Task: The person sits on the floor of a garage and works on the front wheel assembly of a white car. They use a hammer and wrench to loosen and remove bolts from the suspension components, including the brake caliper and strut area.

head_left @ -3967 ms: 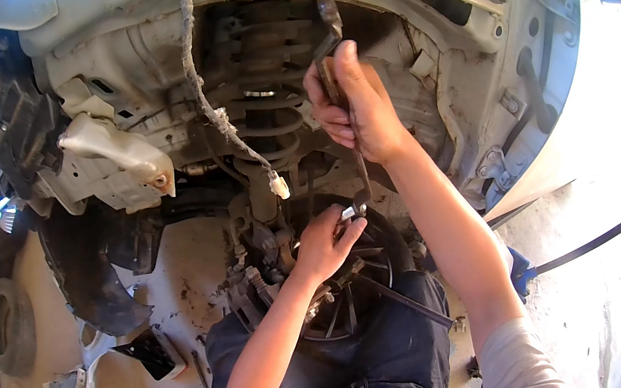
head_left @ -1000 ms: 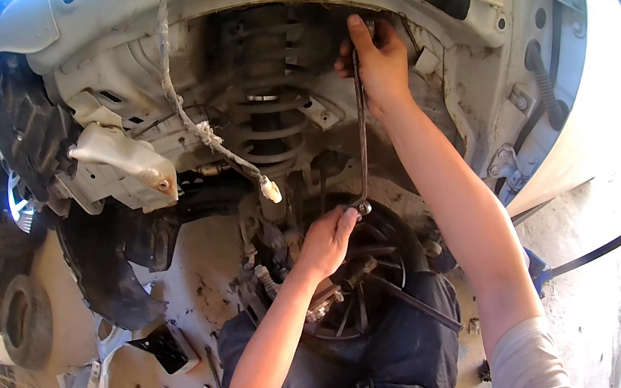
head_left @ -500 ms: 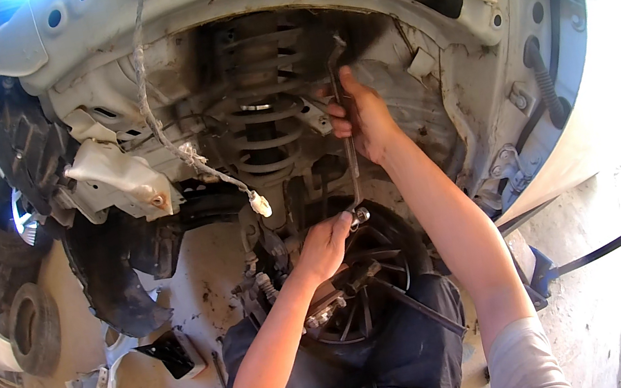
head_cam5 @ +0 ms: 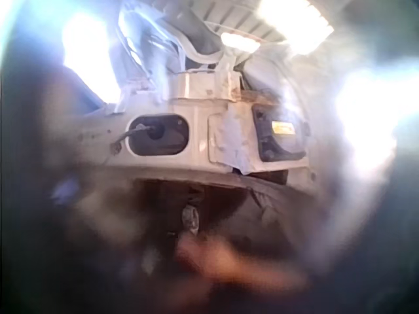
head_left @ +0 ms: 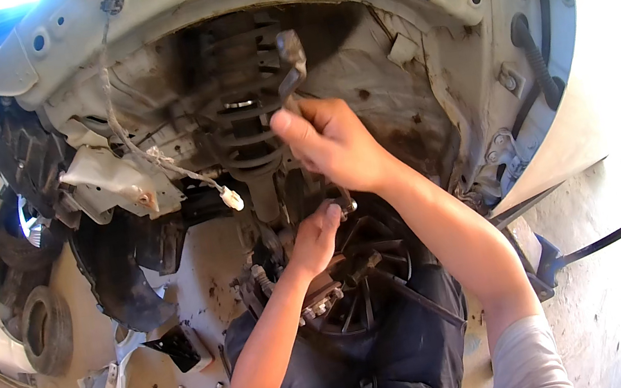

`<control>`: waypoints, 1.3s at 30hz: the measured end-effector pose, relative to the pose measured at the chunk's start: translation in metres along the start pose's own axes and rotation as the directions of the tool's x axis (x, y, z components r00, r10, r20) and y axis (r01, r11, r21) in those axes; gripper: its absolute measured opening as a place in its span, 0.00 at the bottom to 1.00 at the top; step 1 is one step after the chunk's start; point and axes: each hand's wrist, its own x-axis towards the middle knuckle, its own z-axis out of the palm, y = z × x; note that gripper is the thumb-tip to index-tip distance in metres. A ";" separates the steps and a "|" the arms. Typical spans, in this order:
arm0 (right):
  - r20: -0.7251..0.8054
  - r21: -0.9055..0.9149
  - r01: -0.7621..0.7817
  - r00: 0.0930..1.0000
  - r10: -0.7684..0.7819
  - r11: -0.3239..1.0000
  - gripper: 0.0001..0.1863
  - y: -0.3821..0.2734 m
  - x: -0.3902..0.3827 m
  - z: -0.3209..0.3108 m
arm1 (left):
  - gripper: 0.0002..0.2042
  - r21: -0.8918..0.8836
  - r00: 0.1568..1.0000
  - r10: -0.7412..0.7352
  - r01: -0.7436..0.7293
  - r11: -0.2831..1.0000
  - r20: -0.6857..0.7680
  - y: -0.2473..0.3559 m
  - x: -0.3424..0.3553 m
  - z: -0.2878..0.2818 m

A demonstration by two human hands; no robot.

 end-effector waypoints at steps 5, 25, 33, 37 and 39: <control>0.331 -0.180 0.213 0.933 -0.144 0.960 0.20 -0.031 -0.052 -0.008 | 0.22 -0.112 0.985 0.084 -0.102 0.988 -0.152 -0.006 -0.008 0.005; 0.405 0.615 -0.537 0.843 0.353 0.577 0.52 0.036 -0.294 -0.078 | 0.12 -0.159 0.999 -0.036 0.040 0.986 0.028 0.017 -0.001 -0.004; 0.316 0.296 -0.574 0.813 0.489 0.763 0.43 0.015 -0.283 -0.087 | 0.13 -0.050 0.998 -0.051 0.053 0.997 0.030 0.017 -0.001 -0.005; 0.225 0.214 -0.586 0.808 0.544 0.781 0.44 0.004 -0.299 -0.088 | 0.13 -0.022 0.999 -0.045 0.046 0.999 0.010 0.020 -0.003 -0.003; 0.195 0.165 -0.629 0.776 0.600 0.760 0.44 0.000 -0.310 -0.082 | 0.13 0.022 0.998 -0.058 0.058 0.998 0.017 0.023 -0.003 -0.004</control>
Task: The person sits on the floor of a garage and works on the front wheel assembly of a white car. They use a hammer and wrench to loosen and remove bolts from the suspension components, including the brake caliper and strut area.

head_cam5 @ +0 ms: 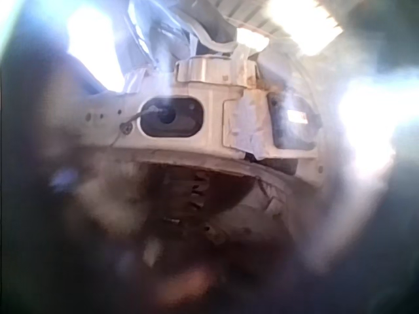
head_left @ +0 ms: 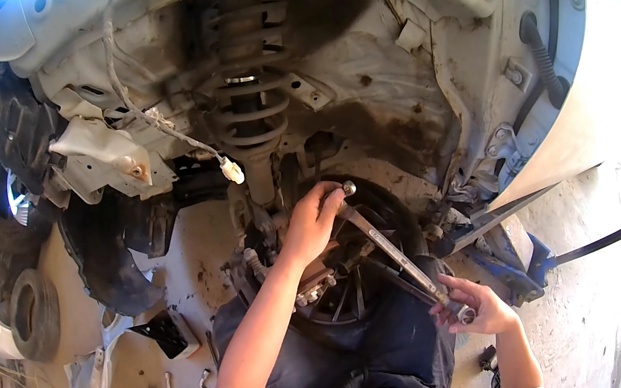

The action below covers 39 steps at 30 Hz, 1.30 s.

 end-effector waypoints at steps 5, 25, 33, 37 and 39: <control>-0.190 -0.262 0.223 0.942 -0.277 0.939 0.30 0.004 -0.011 0.003 | 0.13 0.044 1.000 0.003 -0.002 0.999 -0.011 0.003 0.000 0.000; -0.710 -0.163 0.322 0.618 -0.338 0.933 0.15 0.010 0.013 0.061 | 0.17 0.026 0.999 0.037 -0.038 0.999 0.012 -0.003 -0.005 -0.006; -0.421 -0.447 -0.151 0.905 -0.059 0.882 0.25 0.018 0.040 0.076 | 0.20 0.156 0.994 0.113 -0.109 0.982 -0.013 -0.011 -0.006 0.000; -0.558 -0.335 -0.161 0.828 -0.058 0.928 0.07 0.070 0.046 0.078 | 0.21 0.077 0.998 0.060 -0.060 0.995 0.006 0.000 -0.007 -0.003; -0.596 -0.257 -0.111 0.801 -0.067 0.960 0.05 0.072 0.048 0.092 | 0.22 0.034 0.999 0.000 -0.002 0.999 0.054 0.005 -0.009 -0.005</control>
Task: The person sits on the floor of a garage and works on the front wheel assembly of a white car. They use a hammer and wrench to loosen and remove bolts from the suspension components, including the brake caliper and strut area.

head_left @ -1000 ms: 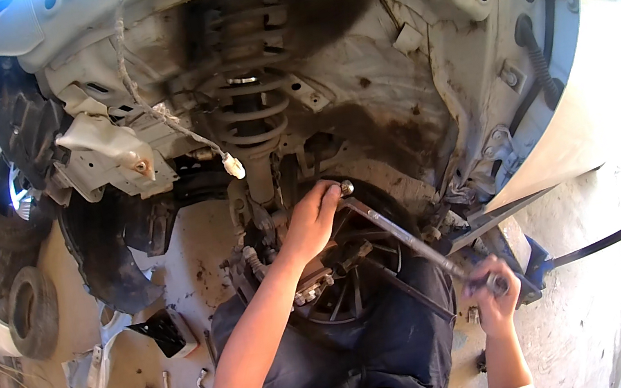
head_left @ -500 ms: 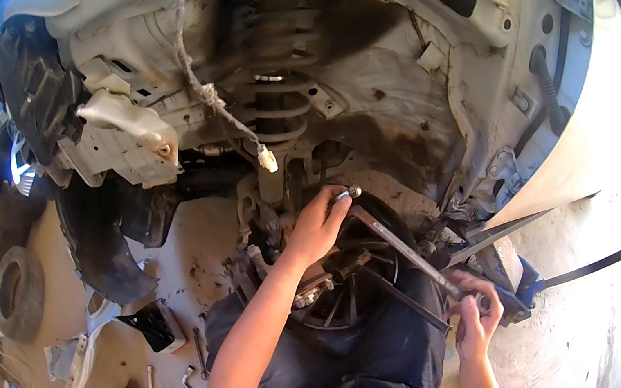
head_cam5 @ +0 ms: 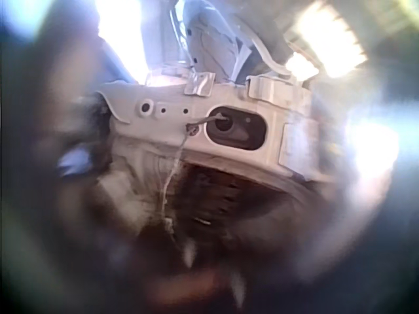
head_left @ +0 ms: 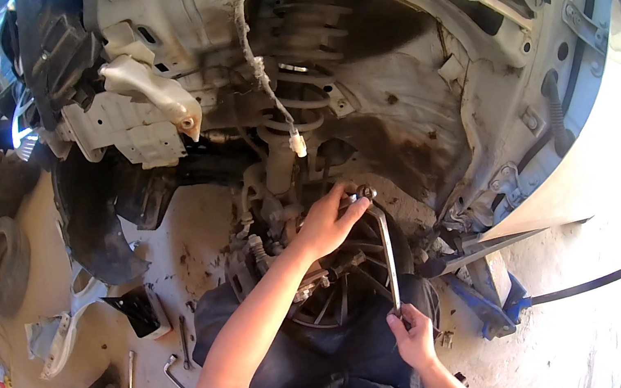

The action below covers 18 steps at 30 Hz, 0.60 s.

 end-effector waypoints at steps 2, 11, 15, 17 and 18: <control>0.002 0.043 0.020 1.000 -0.020 0.999 0.05 0.001 0.001 0.014 | 0.21 0.035 0.999 0.034 -0.033 0.999 -0.019 -0.007 0.001 0.001; 0.041 0.169 0.017 0.999 -0.025 0.985 0.08 -0.002 -0.022 0.030 | 0.21 -0.022 0.990 0.141 -0.140 0.990 0.022 -0.016 0.004 -0.002; -0.096 -0.051 0.162 0.981 -0.167 0.985 0.15 0.002 -0.016 0.018 | 0.21 -0.019 0.989 0.147 -0.146 0.989 0.028 -0.018 0.005 -0.003; -0.152 -0.146 0.248 0.951 -0.269 0.958 0.19 -0.003 -0.013 0.006 | 0.20 -0.012 0.990 0.135 -0.135 0.991 0.040 -0.016 0.005 -0.003; -0.157 -0.161 0.245 0.950 -0.270 0.956 0.22 -0.003 -0.012 -0.002 | 0.20 -0.015 0.990 0.131 -0.130 0.991 0.042 -0.016 0.005 -0.003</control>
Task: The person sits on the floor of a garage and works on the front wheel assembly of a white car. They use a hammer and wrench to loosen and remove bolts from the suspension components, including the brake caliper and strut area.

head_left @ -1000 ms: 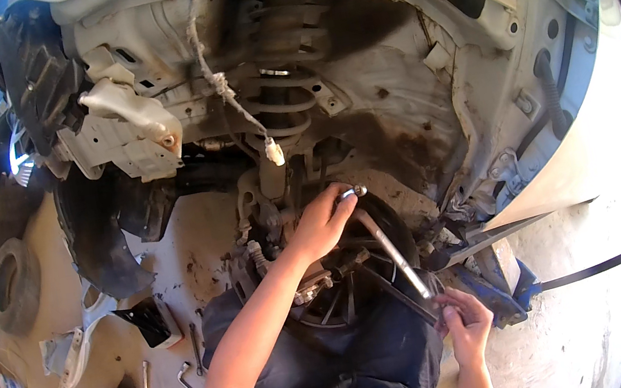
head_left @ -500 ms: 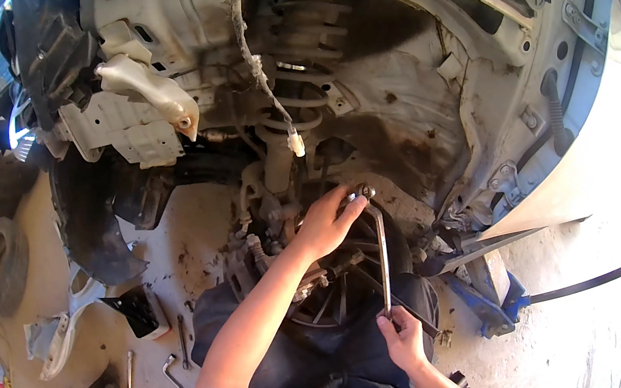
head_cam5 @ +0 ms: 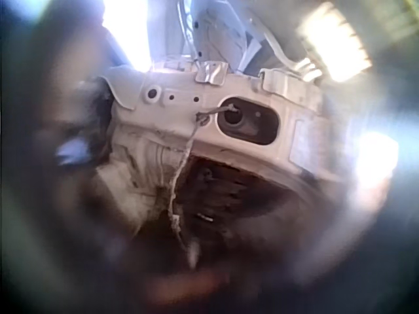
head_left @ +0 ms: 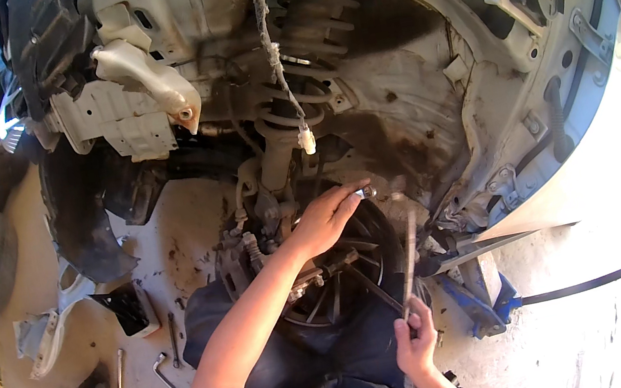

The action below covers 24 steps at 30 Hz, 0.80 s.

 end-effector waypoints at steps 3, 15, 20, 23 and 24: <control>0.018 0.190 0.004 1.000 -0.008 0.982 0.31 -0.018 0.014 -0.016 | 0.20 0.029 1.000 -0.020 0.020 0.999 -0.005 0.001 -0.001 0.002; 0.418 -0.033 -0.109 0.902 0.113 0.993 0.23 -0.121 0.156 -0.095 | 0.20 0.021 0.999 0.032 -0.032 0.999 -0.027 0.005 0.000 0.005; 0.371 -0.239 0.310 0.905 -0.208 0.920 0.16 -0.151 0.205 -0.081 | 0.20 0.047 0.999 -0.019 0.021 0.999 -0.030 0.007 -0.001 0.000; 0.214 0.476 0.013 0.968 -0.130 0.879 0.22 -0.172 0.236 -0.057 | 0.19 0.016 0.999 -0.029 0.030 0.999 -0.036 0.002 -0.001 0.001; 0.170 0.618 -0.024 0.980 -0.104 0.786 0.24 -0.184 0.238 -0.046 | 0.19 0.012 0.999 -0.016 0.016 1.000 -0.043 -0.002 -0.001 0.002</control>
